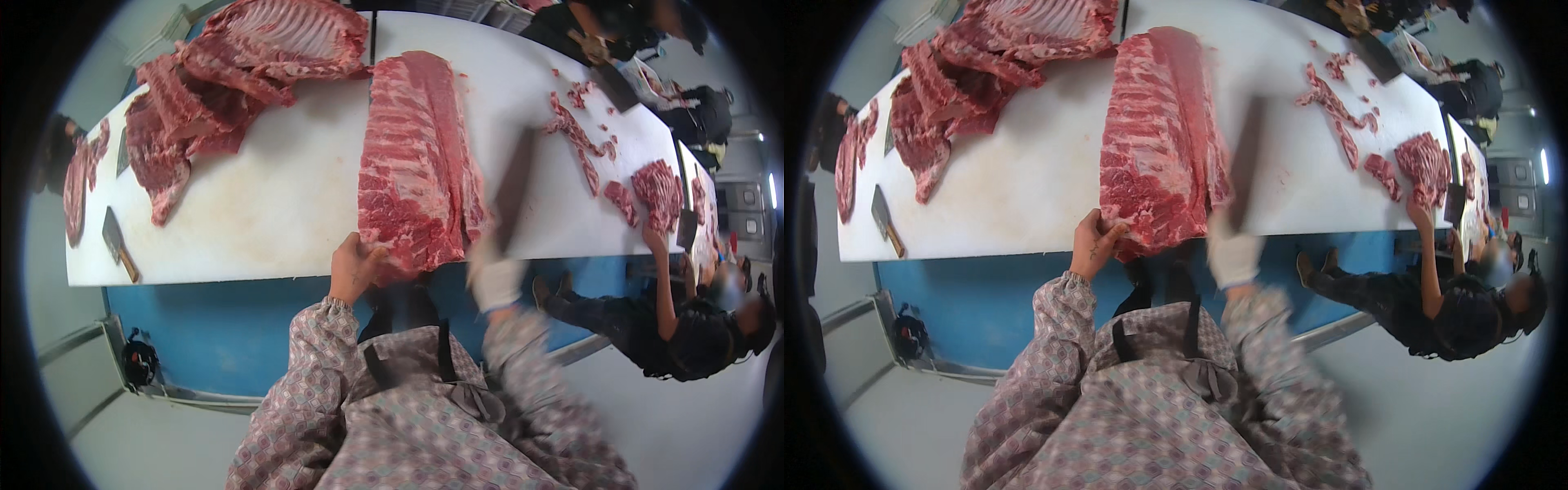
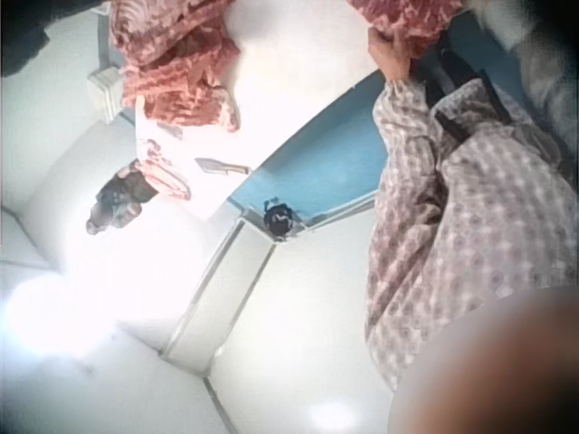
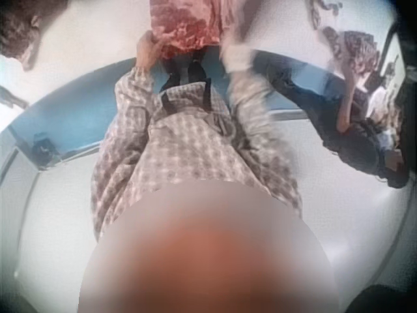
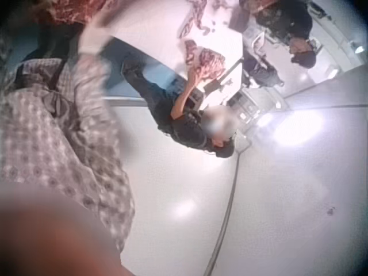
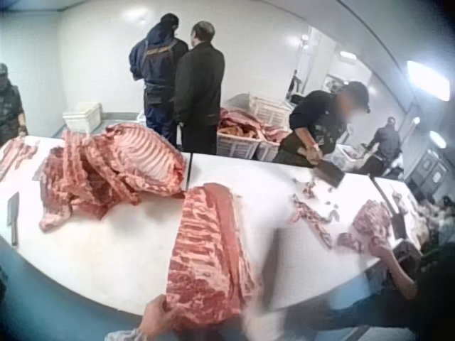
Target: The person empties a crate of raw meat onto a white cutting table, then uses a cleaver to cut a large piece of pork ribs into smaller sections. The person repeatedly positions the meat and chops through the bones, separating the ribs into individual portions.
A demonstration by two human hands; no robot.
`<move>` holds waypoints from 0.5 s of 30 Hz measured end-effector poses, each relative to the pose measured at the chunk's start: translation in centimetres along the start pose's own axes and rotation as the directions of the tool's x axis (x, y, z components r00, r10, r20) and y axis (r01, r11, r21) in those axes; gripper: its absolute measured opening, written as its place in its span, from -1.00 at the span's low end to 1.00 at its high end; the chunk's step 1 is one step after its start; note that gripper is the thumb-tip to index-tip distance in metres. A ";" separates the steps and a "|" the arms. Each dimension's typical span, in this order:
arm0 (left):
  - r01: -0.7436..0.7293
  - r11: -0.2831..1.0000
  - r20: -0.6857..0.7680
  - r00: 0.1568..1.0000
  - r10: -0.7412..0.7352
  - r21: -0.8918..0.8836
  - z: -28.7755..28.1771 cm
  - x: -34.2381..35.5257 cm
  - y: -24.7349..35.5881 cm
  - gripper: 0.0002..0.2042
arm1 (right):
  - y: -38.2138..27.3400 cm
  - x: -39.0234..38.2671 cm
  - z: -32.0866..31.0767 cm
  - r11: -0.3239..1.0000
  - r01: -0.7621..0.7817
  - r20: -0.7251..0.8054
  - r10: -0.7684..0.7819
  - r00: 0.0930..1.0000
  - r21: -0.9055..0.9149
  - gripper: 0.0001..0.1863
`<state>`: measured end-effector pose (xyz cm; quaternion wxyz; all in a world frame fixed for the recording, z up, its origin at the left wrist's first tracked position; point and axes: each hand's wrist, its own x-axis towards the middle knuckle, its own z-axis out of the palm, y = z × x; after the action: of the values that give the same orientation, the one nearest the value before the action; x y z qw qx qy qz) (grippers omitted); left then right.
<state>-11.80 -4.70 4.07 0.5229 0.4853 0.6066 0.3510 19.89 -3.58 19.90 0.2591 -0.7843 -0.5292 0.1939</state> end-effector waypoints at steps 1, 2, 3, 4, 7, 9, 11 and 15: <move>0.032 0.994 -0.054 0.998 -0.026 0.109 -0.7 0.3 0.1 -0.70 | 2.4 -2.7 3.4 0.989 -0.134 0.168 0.143 0.975 -0.065 -0.77; 0.003 0.984 -0.040 0.999 0.004 0.176 -1.0 -0.2 0.2 -0.69 | 4.7 -4.9 5.0 0.963 -0.251 0.305 0.269 0.914 -0.099 -0.77; -0.075 0.973 -0.036 0.996 0.085 0.217 -1.4 0.5 0.3 -0.69 | 6.5 -6.3 5.8 0.947 -0.309 0.378 0.319 0.869 -0.087 -0.77; -0.159 0.987 -0.052 0.986 0.160 0.021 -1.8 -0.2 0.3 -0.67 | 7.1 -7.0 6.2 0.936 -0.350 0.422 0.334 0.843 -0.043 -0.76; 0.067 0.965 0.002 0.998 -0.070 0.254 -2.8 0.1 0.6 -0.68 | 3.9 -5.1 1.5 0.835 -0.465 0.371 0.348 0.861 0.295 -0.76; -0.007 0.976 0.017 1.000 0.003 0.218 -3.1 -0.1 0.7 -0.68 | -1.7 -1.4 -3.9 0.831 -0.321 0.272 0.214 0.938 0.454 -0.76; 0.039 0.951 0.039 0.998 -0.054 0.307 -3.2 -0.3 0.6 -0.70 | -7.3 2.8 -11.1 0.956 0.023 0.005 -0.025 1.000 0.294 -0.60; 0.073 0.984 0.054 0.995 -0.083 0.162 -3.0 -0.4 0.1 -0.73 | -11.4 10.3 -21.0 0.782 0.535 -0.466 -0.363 0.807 0.319 -0.56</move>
<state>-14.71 -4.76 4.88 0.5137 0.5119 0.6352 0.2656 27.47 5.23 43.14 0.5639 -0.5759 -0.5861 0.0828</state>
